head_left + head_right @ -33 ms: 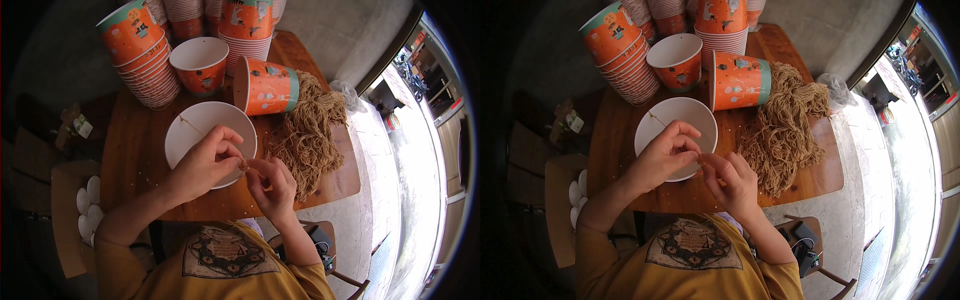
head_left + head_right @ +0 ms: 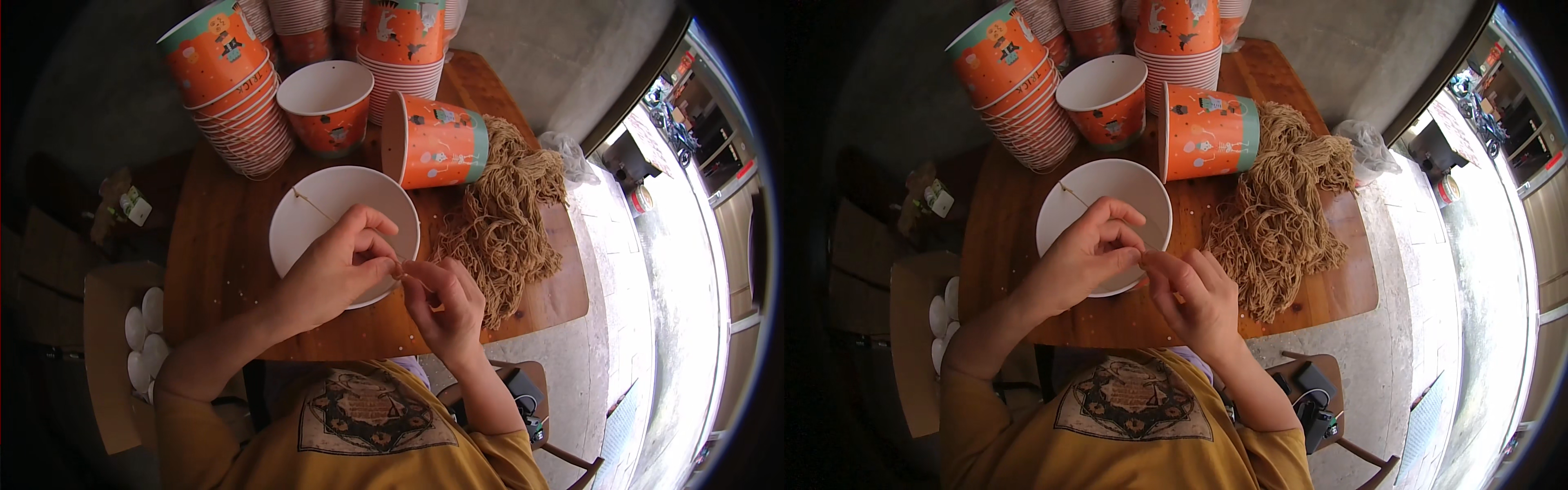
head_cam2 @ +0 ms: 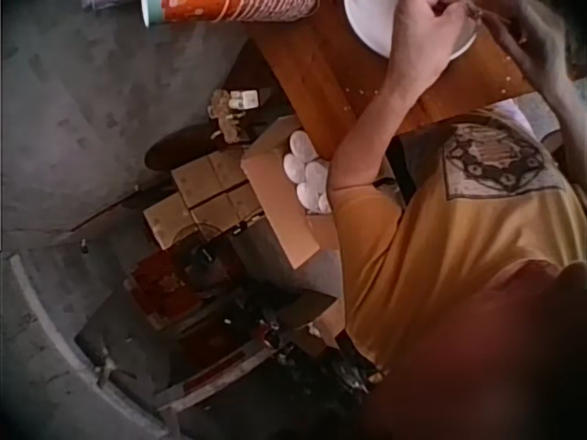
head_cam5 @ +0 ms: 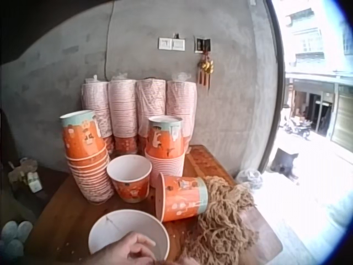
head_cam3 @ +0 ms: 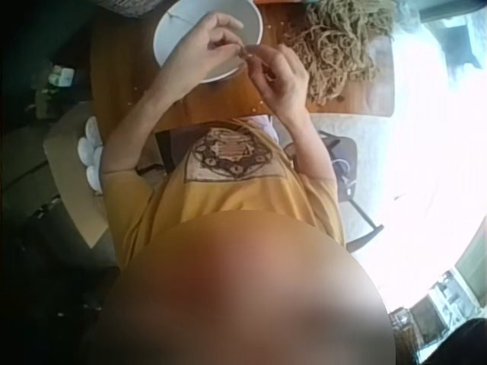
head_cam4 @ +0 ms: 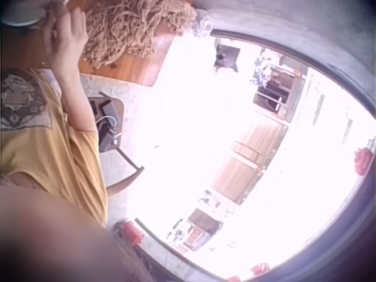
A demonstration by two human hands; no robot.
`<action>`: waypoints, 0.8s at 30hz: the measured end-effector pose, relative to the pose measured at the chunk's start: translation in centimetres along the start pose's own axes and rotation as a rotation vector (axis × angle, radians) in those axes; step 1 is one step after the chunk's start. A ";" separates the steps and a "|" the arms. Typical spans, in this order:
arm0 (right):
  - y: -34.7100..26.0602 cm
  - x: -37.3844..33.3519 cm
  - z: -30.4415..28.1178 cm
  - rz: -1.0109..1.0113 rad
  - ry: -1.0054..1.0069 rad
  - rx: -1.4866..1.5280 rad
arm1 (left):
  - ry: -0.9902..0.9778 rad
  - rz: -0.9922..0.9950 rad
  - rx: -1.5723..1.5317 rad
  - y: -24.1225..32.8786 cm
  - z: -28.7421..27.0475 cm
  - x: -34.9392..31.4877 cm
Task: Threading and tying loops of string onto paper cups for packaging or display.
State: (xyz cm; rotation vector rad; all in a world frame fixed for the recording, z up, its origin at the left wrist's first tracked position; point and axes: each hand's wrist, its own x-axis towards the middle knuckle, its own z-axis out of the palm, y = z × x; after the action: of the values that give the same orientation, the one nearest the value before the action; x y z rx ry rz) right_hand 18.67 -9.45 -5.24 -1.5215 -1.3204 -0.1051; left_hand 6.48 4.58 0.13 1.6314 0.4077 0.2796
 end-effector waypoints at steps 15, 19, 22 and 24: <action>-0.2 0.1 -0.1 -0.019 0.010 -0.129 | 0.033 0.136 0.185 -0.2 1.2 0.1; 0.2 -0.8 0.8 0.120 0.064 -0.006 | 0.001 0.164 0.213 -0.4 1.4 0.1; -0.2 -0.9 0.5 0.297 0.032 0.183 | -0.065 0.183 0.276 -0.3 1.6 -0.3; -0.2 -1.0 0.4 0.337 0.027 0.218 | -0.067 0.180 0.289 -0.3 1.7 -0.4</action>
State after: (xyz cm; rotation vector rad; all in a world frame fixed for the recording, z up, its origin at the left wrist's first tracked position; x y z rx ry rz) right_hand 17.90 -9.81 -5.94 -1.5249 -1.0025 0.2252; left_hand 6.82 2.89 -0.32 1.9601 0.2580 0.3108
